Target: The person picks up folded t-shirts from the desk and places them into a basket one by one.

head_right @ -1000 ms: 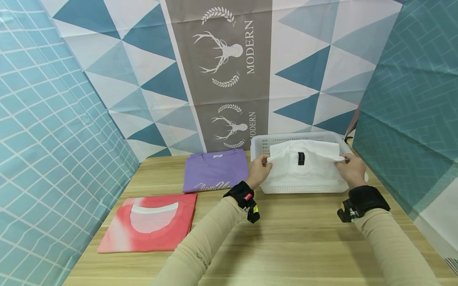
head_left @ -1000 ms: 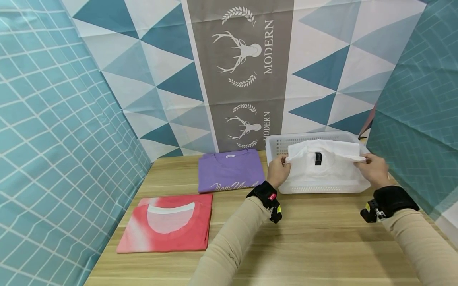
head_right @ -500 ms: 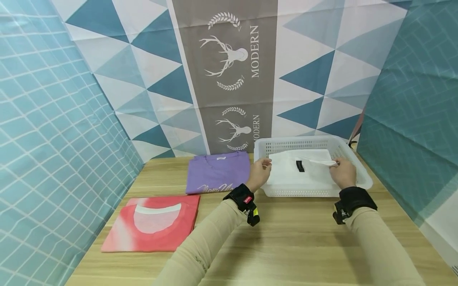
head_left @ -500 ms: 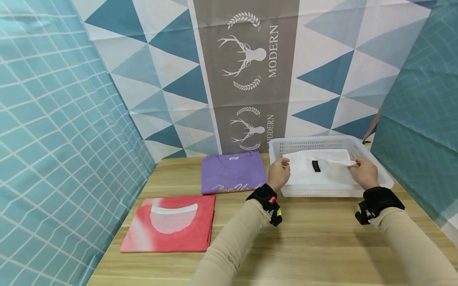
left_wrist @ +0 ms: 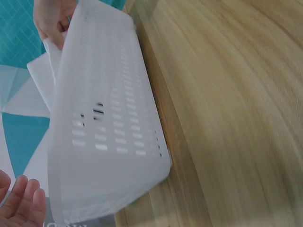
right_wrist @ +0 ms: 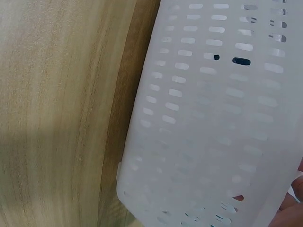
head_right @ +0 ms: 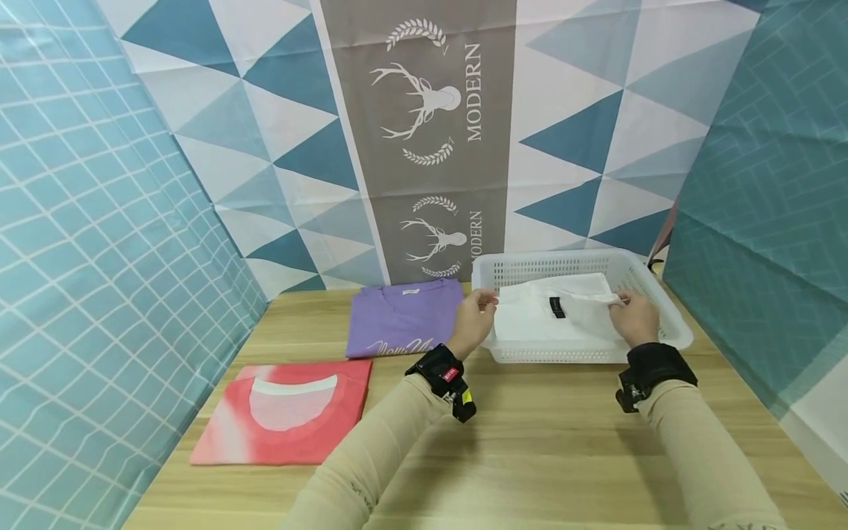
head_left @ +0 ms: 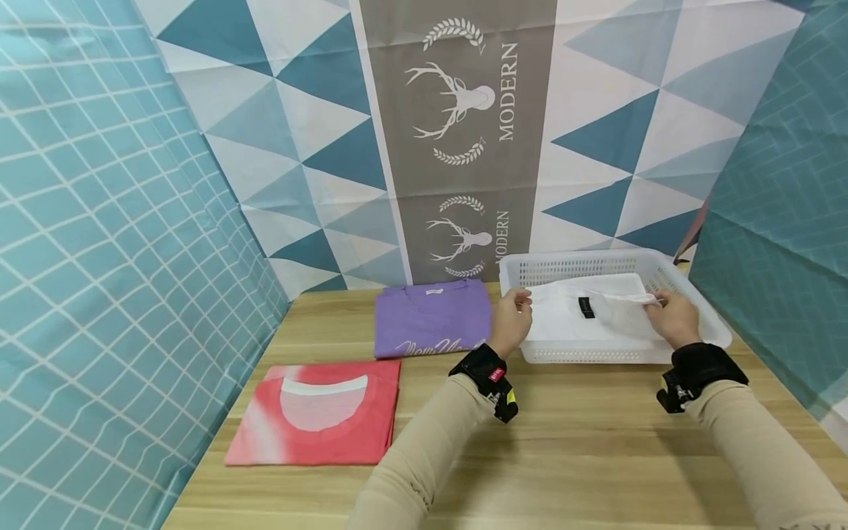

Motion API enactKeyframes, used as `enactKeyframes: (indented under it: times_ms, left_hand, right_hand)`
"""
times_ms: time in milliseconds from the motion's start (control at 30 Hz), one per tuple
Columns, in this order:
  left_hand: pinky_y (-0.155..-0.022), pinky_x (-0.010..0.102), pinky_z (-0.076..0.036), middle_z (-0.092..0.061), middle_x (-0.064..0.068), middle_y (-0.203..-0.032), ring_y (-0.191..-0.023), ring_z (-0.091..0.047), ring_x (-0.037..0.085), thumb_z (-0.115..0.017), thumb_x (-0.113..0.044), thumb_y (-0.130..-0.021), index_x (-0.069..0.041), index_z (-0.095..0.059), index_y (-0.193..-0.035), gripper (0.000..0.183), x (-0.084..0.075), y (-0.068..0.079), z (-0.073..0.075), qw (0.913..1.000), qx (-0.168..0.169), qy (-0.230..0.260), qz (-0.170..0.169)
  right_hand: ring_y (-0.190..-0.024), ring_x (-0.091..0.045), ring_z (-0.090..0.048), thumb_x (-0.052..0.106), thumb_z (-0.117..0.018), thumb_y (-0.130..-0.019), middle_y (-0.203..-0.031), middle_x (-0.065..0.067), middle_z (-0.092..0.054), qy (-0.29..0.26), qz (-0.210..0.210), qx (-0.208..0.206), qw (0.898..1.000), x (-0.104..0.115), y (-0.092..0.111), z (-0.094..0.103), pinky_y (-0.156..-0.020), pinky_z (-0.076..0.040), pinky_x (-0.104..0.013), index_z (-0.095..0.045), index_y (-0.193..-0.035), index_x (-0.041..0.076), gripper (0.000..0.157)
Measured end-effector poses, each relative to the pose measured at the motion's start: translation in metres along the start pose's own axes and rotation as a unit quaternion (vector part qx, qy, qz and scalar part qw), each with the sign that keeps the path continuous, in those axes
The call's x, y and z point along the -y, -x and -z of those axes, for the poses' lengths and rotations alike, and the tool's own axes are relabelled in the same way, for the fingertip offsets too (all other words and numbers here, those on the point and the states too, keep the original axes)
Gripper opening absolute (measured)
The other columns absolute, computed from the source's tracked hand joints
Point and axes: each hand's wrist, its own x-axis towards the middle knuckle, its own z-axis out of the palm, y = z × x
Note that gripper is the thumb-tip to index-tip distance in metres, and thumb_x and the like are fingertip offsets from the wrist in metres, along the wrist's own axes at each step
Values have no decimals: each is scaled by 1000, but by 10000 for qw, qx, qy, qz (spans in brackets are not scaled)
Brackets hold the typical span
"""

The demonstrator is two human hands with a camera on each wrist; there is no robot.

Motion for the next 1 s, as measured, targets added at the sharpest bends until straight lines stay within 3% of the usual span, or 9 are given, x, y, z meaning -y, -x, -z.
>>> enactKeyframes:
  times_ms: [100,200,300,567,733,1000]
  left_hand:
    - [-77,19,-50,-70,17,-103,-94,-67,27,-47,2,-92,3,-61,-116,28,-4,3,-2,9999,148,47,-68]
    - [-78,19,-49,-69,17,-104,-95,-65,27,-47,1,-92,2,-61,-117,28,-6,6,-2,9997,230,57,-97]
    - [-79,20,-49,-69,19,-105,-96,-65,29,-46,2,-92,3,-60,-117,29,-4,8,-2,9996,246,122,-86]
    - [-78,21,-51,-69,23,-103,-94,-66,31,-47,5,-90,7,-60,-114,28,2,13,-1,9994,166,189,-255]
    - [-75,19,-52,-69,24,-100,-90,-67,32,-48,7,-88,9,-61,-111,26,4,14,0,9988,52,351,-340]
    - [-79,20,-54,-68,23,-104,-95,-66,31,-48,5,-90,7,-60,-114,27,2,19,6,9986,166,506,-55]
  right_hand:
    - [-104,-53,-52,13,-46,-97,-119,-42,-52,-117,-174,-8,9998,0,0,4,-77,-47,-53,-48,-129,-14,42]
    - [-115,-54,-47,12,-47,-96,-128,-42,-48,-200,-422,15,9989,0,0,7,-90,-45,-58,-35,-141,-12,53]
    - [-121,-55,-42,13,-48,-96,-132,-43,-43,-213,-569,87,9981,-2,0,9,-97,-41,-60,-27,-145,-12,59]
    - [-126,-54,-40,14,-46,-97,-137,-41,-41,-354,-846,311,9953,-4,4,13,-98,-42,-58,-23,-147,-8,60]
    - [-125,-54,-40,16,-45,-98,-138,-40,-40,-618,-743,490,9941,0,11,14,-97,-43,-57,-19,-149,-7,61]
    - [-125,-52,-42,21,-42,-100,-138,-38,-42,-908,-713,460,9922,8,22,11,-101,-41,-58,-21,-149,-6,60]
